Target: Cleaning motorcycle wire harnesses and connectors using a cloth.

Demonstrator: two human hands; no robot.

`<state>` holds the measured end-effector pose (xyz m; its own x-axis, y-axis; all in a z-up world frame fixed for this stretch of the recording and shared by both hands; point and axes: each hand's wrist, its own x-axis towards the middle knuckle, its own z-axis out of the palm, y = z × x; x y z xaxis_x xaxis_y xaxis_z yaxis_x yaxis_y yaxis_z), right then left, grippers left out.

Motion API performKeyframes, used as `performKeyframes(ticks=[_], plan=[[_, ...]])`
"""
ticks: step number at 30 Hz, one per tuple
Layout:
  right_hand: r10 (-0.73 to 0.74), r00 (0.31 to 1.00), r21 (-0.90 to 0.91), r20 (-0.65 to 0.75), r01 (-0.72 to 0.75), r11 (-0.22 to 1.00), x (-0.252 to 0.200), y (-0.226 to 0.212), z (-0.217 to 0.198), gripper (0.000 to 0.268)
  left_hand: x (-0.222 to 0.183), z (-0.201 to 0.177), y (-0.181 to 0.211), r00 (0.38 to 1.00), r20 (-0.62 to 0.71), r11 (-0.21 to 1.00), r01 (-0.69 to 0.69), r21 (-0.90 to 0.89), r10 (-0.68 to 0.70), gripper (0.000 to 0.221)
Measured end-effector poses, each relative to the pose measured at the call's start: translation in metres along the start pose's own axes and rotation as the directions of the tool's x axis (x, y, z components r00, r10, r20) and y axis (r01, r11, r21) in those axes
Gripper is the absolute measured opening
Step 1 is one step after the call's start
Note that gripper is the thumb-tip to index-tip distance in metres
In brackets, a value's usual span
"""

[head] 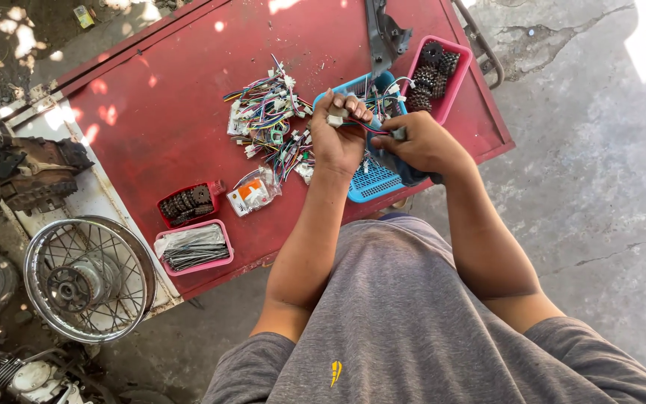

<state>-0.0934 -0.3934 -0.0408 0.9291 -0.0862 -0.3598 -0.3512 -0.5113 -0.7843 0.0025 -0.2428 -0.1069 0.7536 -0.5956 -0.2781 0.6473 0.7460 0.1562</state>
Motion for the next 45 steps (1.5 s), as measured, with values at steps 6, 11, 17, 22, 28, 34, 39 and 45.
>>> performKeyframes(ticks=[6, 11, 17, 22, 28, 34, 39, 45], plan=[[0.125, 0.991, 0.054, -0.047, -0.123, 0.991, -0.007, -0.006, -0.027, 0.029, -0.001, -0.001, -0.01, 0.973, -0.064, 0.771, -0.134, 0.623, 0.22, 0.017], [0.062, 0.992, -0.049, -0.114, -0.068, 0.997, -0.01, 0.008, -0.034, 0.026, -0.008, -0.003, -0.01, 0.985, 0.106, 0.375, -0.149, 0.915, 0.134, 0.011], [0.058, 0.979, -0.109, -0.197, -0.081, 0.991, -0.015, 0.006, -0.038, 0.023, -0.018, 0.013, 0.002, 0.966, 0.249, 0.097, -0.255, 0.962, 0.067, 0.017], [0.243, 0.956, -0.131, -0.166, -0.265, 0.955, -0.016, -0.006, -0.036, 0.025, -0.019, 0.005, 0.003, 0.974, 0.218, 0.058, -0.222, 0.973, 0.061, 0.018], [0.124, 0.96, -0.222, -0.253, -0.182, 0.958, -0.013, 0.0, -0.034, 0.034, -0.021, -0.004, 0.008, 0.983, 0.164, 0.055, -0.169, 0.984, 0.082, 0.018], [-0.119, 0.899, -0.246, -0.422, 0.013, 0.969, -0.007, 0.011, -0.044, 0.068, -0.016, -0.021, 0.013, 0.988, 0.069, 0.064, -0.078, 0.995, 0.136, 0.018], [0.347, 0.806, -0.03, -0.48, -0.41, 0.911, 0.01, 0.048, -0.03, 0.013, -0.016, -0.013, 0.017, 0.979, 0.058, 0.037, -0.066, 0.997, 0.195, 0.018], [-0.117, 0.711, -0.034, -0.694, 0.13, 0.991, 0.021, 0.075, -0.037, 0.042, -0.014, -0.014, 0.02, 0.973, 0.131, 0.017, -0.137, 0.99, 0.191, 0.018]])
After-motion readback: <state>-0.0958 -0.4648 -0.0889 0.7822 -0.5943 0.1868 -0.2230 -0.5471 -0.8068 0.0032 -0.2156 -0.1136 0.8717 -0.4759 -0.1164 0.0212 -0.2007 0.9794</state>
